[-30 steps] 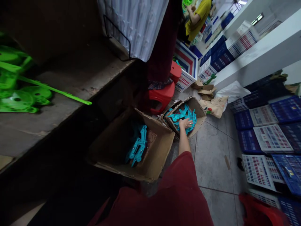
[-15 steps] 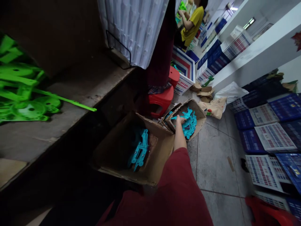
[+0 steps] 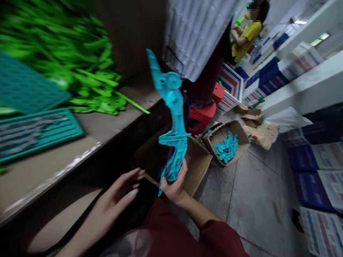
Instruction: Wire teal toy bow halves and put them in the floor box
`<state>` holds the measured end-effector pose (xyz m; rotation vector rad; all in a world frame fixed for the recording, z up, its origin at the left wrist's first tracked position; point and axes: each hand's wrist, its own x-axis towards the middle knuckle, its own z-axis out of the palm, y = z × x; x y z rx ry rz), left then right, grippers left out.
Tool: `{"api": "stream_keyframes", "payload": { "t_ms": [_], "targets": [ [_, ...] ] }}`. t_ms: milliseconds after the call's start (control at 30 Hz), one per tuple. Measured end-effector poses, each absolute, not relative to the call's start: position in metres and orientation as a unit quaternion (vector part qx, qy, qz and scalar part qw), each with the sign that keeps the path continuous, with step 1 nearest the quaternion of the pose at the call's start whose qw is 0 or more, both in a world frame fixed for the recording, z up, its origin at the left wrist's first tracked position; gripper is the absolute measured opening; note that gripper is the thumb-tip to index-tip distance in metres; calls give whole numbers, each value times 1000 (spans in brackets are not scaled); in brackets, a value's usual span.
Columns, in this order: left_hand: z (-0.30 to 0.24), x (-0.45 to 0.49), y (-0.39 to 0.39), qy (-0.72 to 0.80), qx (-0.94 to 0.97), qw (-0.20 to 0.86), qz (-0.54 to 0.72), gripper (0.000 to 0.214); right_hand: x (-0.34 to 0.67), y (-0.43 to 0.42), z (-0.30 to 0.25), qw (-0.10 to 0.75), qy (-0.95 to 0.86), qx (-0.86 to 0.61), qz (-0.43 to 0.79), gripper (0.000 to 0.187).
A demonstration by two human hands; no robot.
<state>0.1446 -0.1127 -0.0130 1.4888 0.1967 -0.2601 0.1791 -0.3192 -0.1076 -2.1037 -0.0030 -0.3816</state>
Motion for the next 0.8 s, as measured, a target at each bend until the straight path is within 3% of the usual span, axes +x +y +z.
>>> {"api": "stream_keyframes", "payload": {
  "t_ms": [100,300,533,600,733,800],
  "targets": [
    [-6,161,-115,57,598,791,-118,66,148,-278,-94,474,-148,-860,-121,101],
    [0,133,-83,86,418,903,-51,38,144,-227,-62,431,-312,-842,-92,98],
    [13,84,-43,-10,315,948,49,77,115,-203,-77,517,-425,-738,83,105],
    [16,82,-38,9,302,949,88,67,120,-198,-77,555,-466,-680,106,91],
    [18,79,-32,82,326,931,142,50,167,-173,-35,674,-385,-631,16,30],
    [18,71,-32,109,375,909,143,50,195,-152,0,694,-334,-638,-19,28]
  ]
}}
